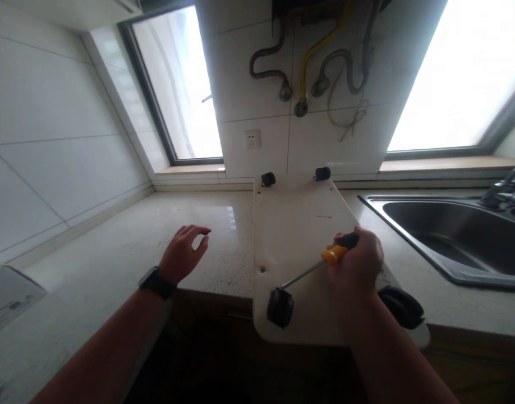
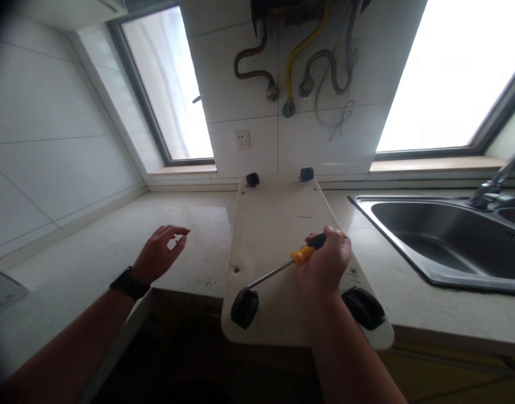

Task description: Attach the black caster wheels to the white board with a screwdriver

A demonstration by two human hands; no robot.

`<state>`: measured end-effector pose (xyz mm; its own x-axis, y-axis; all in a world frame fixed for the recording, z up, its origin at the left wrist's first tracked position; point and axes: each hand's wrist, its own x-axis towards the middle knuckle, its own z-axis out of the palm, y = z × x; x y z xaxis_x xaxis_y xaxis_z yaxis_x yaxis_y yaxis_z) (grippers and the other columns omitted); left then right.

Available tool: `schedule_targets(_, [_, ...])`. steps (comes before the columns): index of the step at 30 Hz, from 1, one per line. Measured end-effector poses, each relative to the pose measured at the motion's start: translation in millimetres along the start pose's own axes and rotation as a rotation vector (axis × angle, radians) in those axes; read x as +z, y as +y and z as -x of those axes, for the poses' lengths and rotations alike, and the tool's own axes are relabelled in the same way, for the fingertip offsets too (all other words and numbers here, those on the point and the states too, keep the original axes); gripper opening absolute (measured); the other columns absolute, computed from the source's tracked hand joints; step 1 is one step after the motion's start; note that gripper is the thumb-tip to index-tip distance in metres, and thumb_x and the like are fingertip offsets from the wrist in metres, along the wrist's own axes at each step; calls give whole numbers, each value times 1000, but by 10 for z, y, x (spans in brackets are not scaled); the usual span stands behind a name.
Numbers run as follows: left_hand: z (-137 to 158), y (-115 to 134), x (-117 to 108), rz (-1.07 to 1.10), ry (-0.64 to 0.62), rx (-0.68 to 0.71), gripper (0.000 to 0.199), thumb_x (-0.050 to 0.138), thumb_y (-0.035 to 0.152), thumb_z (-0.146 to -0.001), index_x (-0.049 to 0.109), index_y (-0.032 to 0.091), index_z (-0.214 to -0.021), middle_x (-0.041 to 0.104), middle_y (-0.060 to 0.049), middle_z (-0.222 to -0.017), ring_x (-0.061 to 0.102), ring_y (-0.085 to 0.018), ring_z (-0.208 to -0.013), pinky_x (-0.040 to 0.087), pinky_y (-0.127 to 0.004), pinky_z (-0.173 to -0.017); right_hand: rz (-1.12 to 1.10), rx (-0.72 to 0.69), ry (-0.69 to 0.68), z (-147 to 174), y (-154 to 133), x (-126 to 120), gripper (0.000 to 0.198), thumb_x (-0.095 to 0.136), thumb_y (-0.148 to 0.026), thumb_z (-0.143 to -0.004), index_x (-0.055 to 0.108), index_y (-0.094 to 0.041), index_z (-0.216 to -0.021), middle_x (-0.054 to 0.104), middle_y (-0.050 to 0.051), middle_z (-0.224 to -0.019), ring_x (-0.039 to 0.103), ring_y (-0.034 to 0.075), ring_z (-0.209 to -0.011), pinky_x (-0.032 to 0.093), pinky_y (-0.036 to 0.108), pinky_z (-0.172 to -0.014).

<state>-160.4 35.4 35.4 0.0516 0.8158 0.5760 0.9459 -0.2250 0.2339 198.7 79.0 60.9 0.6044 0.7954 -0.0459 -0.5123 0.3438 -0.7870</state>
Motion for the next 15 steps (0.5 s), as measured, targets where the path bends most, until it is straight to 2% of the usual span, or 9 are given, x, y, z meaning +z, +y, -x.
schedule_targets(4, [85,-770,111,-117,12,-157,30,48,30,-93,72,16,-105,75,-11,-107,65,-29,-104,49,-48,-104,6,-5,7,-9,12,-6,14,59,-30,-78,51,-23,-88,57,-3,-67,56,13,-58,46,21,-45])
schedule_targets(7, [180,-1178,217,-173,-45,-236,35,48,29,-87,74,13,-105,76,-15,-107,68,-31,-102,50,-50,-102,0,-11,6,-18,19,0,12,58,-29,-78,51,-23,-86,56,-3,-67,56,12,-58,46,21,-45])
schedule_targets(11, [208,-1416,373,-221,-122,-255,44,48,34,-88,74,10,-115,75,-18,-114,68,-34,-108,48,-52,-103,-4,-7,14,-30,28,12,11,57,-29,-78,50,-23,-84,54,-3,-67,56,12,-58,45,21,-45])
schedule_targets(15, [155,-1438,473,-237,-165,-211,45,46,38,-94,72,19,-125,74,-15,-118,66,-32,-109,46,-49,-103,29,-28,-21,-64,68,-18,13,57,-32,-78,47,-25,-84,53,-3,-69,55,14,-58,46,24,-43])
